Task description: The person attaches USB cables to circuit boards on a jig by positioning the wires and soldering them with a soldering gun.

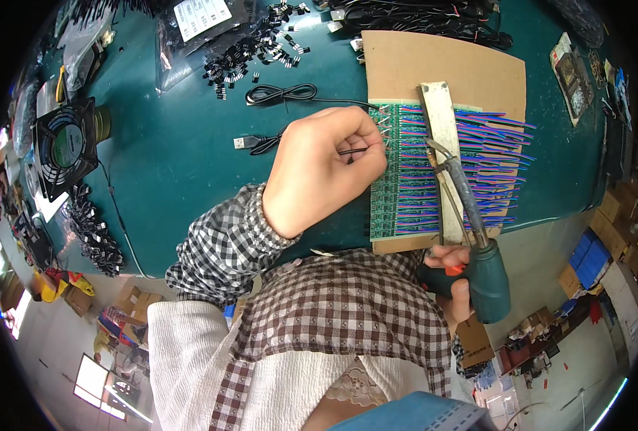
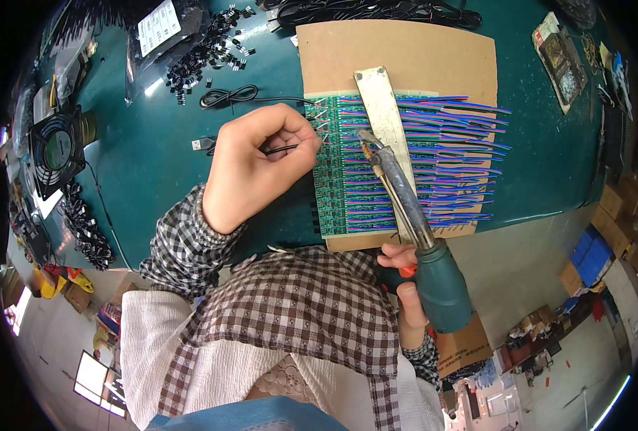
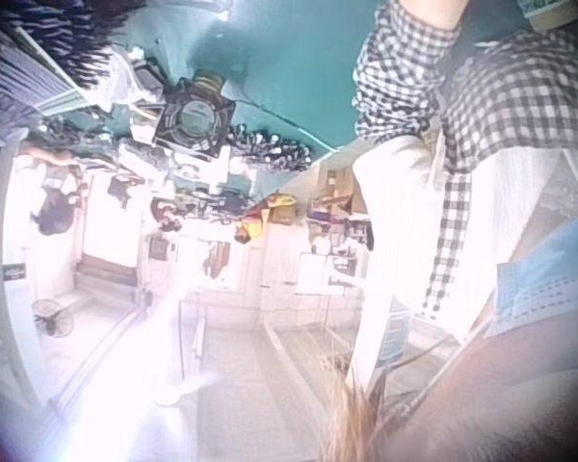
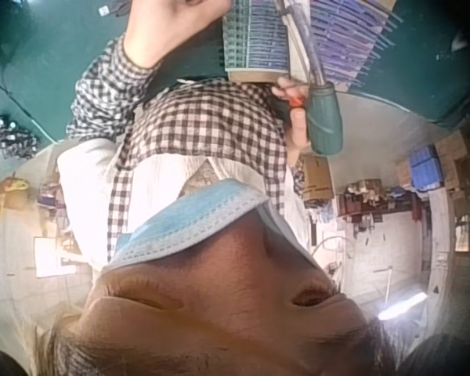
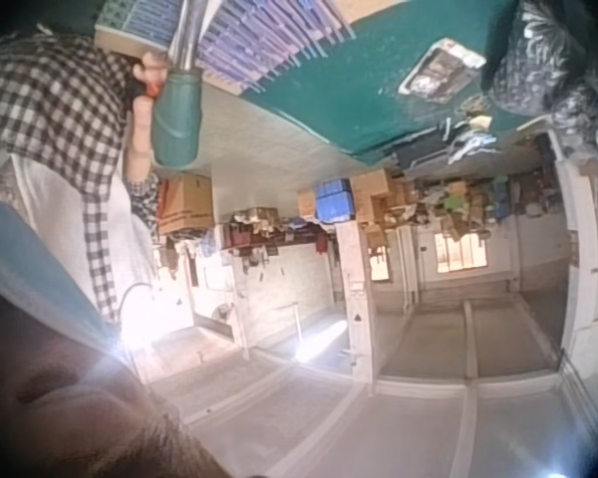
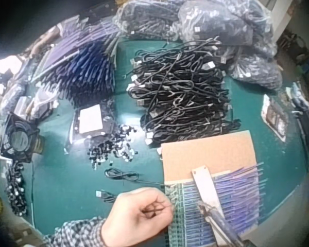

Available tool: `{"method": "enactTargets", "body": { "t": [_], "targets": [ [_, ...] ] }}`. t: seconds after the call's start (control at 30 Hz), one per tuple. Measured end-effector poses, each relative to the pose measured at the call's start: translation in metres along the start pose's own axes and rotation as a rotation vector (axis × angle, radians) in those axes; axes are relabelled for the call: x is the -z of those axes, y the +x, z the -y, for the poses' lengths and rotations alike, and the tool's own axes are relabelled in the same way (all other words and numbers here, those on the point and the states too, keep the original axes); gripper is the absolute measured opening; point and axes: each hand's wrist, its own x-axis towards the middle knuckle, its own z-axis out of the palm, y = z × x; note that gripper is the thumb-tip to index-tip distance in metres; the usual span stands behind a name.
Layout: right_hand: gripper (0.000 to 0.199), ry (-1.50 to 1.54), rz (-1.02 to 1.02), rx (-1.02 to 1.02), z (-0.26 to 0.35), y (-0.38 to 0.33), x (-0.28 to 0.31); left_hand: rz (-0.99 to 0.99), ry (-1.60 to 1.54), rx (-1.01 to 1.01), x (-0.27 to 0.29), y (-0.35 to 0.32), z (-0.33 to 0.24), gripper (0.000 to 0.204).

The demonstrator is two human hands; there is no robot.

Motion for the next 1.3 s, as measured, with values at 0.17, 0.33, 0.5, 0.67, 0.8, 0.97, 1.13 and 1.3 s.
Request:
{"method": "enactTargets", "body": {
  "t": [0.17,0.33,0.5,0.67,0.8,0.97,1.13,1.3],
  "targets": [
    [0.045,-0.05,0.008,-0.072,0.006,-0.002,-0.004,-0.017,-0.018,0.022,-0.002,-0.001,-0.001,0.009],
    [0.043,-0.125,0.056,-0.111,0.013,-0.001,-0.004,-0.021,0.027,0.002,-0.002,-0.002,-0.003,0.008],
    [0.038,-0.161,0.102,-0.111,0.013,0.001,-0.002,0.061,0.112,0.02,0.003,-0.003,-0.007,0.006],
    [0.033,-0.227,0.104,-0.116,0.013,0.001,-0.001,0.068,0.11,0.023,0.004,-0.002,-0.008,0.006],
    [0.032,-0.235,0.09,-0.128,0.01,0.001,-0.002,0.062,0.112,0.021,0.003,-0.003,-0.01,0.006],
    [0.036,-0.16,0.016,-0.148,0.003,-0.001,-0.004,0.059,0.138,-0.012,0.004,-0.003,-0.011,0.006],
    [0.041,-0.14,-0.019,-0.17,0.001,-0.003,-0.005,0.061,0.143,-0.009,0.004,-0.002,-0.011,0.006],
    [0.044,-0.128,-0.038,-0.172,0.0,-0.004,-0.005,0.055,0.176,-0.033,0.004,-0.001,-0.011,0.007]
  ]
}}
